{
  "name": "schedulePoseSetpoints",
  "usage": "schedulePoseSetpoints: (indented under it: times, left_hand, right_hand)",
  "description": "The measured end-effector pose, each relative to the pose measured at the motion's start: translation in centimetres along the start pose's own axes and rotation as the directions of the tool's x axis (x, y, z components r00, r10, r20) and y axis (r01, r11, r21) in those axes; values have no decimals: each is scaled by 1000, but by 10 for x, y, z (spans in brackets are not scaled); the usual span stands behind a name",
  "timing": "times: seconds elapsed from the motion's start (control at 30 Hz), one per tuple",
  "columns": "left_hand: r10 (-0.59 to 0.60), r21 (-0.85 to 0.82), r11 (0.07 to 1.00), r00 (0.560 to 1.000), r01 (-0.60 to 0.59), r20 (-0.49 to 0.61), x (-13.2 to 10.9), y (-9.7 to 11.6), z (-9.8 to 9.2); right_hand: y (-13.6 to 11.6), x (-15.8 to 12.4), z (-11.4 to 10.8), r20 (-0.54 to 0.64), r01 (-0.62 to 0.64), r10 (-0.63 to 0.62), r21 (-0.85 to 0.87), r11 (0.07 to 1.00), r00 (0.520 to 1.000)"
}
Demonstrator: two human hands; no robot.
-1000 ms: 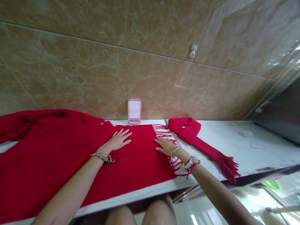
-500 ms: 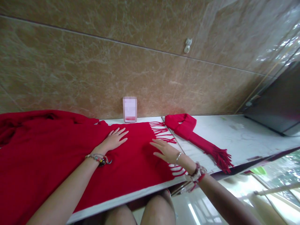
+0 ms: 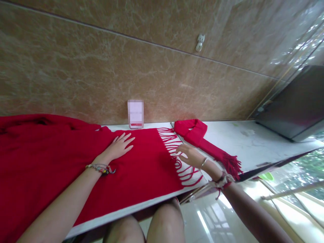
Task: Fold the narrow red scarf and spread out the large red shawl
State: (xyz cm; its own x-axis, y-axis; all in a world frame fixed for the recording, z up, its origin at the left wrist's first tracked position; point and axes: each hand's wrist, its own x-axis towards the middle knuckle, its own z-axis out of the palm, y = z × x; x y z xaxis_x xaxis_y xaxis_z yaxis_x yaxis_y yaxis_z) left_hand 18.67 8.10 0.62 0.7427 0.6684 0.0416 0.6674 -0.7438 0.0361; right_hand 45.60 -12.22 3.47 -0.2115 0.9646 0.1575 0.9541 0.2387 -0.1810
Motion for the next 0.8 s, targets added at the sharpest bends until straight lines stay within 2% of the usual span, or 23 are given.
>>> schedulePoseSetpoints:
  times: [0.07, 0.1, 0.17, 0.27, 0.4, 0.5, 0.57, 0.63, 0.7, 0.8]
  left_hand:
    - [97, -5, 995, 994, -97, -53, -3, 8, -1]
    - [148, -17, 989, 988, -149, -42, -4, 12, -1]
    - [207, -47, 978, 977, -205, 52, -6, 18, -1]
    - [190, -48, 982, 969, -185, 161, -8, 22, 1]
    - [173, -36, 985, 972, -170, 159, -7, 21, 0]
    - [173, -39, 985, 973, -169, 155, -7, 21, -1]
    - [173, -41, 985, 973, -168, 156, -7, 21, -2]
    - [176, -34, 984, 971, -172, 160, -8, 22, -2]
    - [178, -25, 984, 971, -176, 162, -8, 22, -3]
    - [176, -14, 984, 971, -176, 161, -9, 21, -3]
  right_hand:
    - [-16, 6, 8, 1, 127, -127, 52, 991, 992]
    - [-23, 9, 12, 34, 174, -176, 50, 983, 984]
    - [-32, 15, 19, 131, 218, -218, 13, 976, 967]
    - [-27, 16, 18, 250, 186, -165, -65, 980, 954]
    - [3, 0, 2, 329, 83, -14, -197, 977, 944]
    - [19, -15, -9, 294, -27, 126, -319, 947, 947]
    - [19, -20, -9, 232, -84, 175, -354, 932, 957]
    - [7, -21, -3, 152, -86, 139, -309, 947, 979]
    - [-10, -16, 7, 75, -14, 31, -209, 978, 997]
    - [-31, -3, 23, 54, 82, -75, -145, 986, 996]
